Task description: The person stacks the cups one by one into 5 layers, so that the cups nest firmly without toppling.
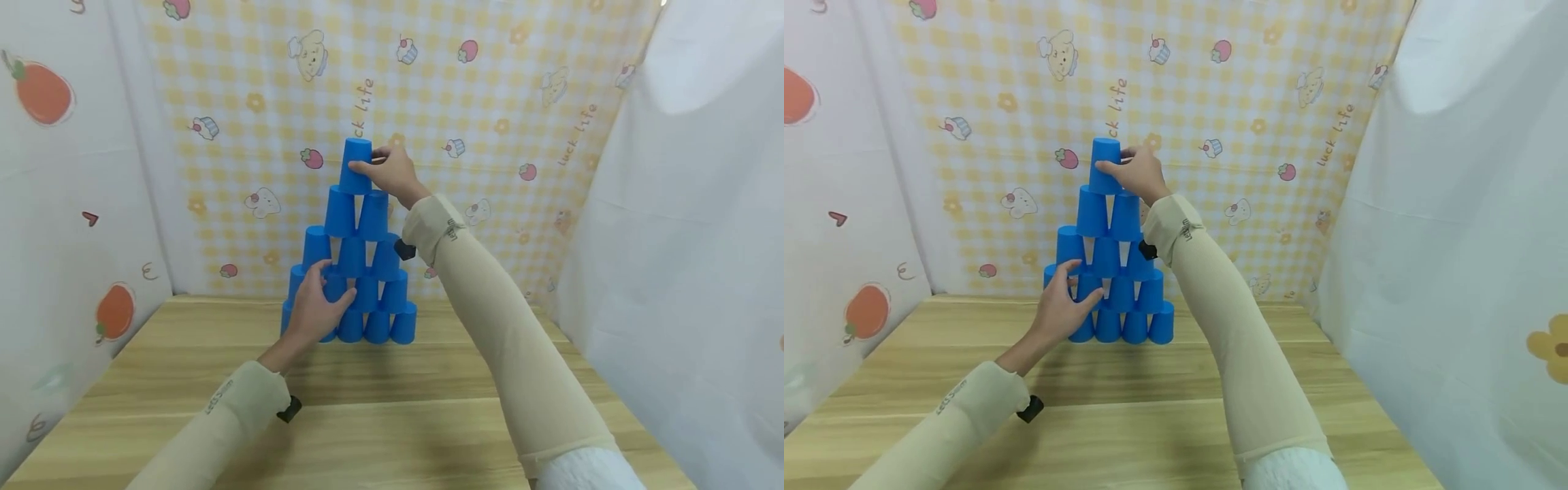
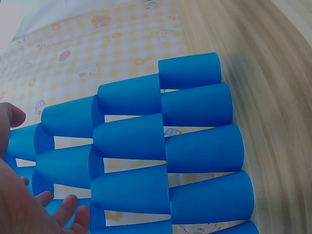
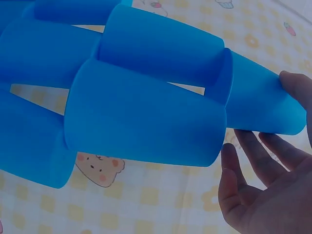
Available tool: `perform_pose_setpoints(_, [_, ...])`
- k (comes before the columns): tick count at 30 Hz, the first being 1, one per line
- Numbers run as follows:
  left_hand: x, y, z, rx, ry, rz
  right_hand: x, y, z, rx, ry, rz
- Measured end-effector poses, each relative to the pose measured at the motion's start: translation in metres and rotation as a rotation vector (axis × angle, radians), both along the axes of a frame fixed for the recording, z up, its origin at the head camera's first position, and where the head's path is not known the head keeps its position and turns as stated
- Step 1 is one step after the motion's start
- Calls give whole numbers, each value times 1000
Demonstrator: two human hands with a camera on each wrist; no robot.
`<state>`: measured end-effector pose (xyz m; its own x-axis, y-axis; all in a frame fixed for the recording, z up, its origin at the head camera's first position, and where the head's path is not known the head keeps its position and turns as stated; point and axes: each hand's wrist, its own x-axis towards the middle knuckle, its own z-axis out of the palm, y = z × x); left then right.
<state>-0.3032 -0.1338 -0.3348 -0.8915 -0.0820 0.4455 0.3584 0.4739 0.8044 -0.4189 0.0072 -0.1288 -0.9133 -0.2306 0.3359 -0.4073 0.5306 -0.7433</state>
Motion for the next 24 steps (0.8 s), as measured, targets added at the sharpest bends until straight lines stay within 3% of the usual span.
perform_pose_setpoints(18, [1,-5,-3,-75,-14,22,1,13,-4,39,22,-32])
perform_pose_setpoints(21, [4,-10,2,-151,-6,38,13,31,-13,49,105,-32])
perform_pose_setpoints(24, [9,-20,8,-214,-12,47,30,54,-39,85,172,-5])
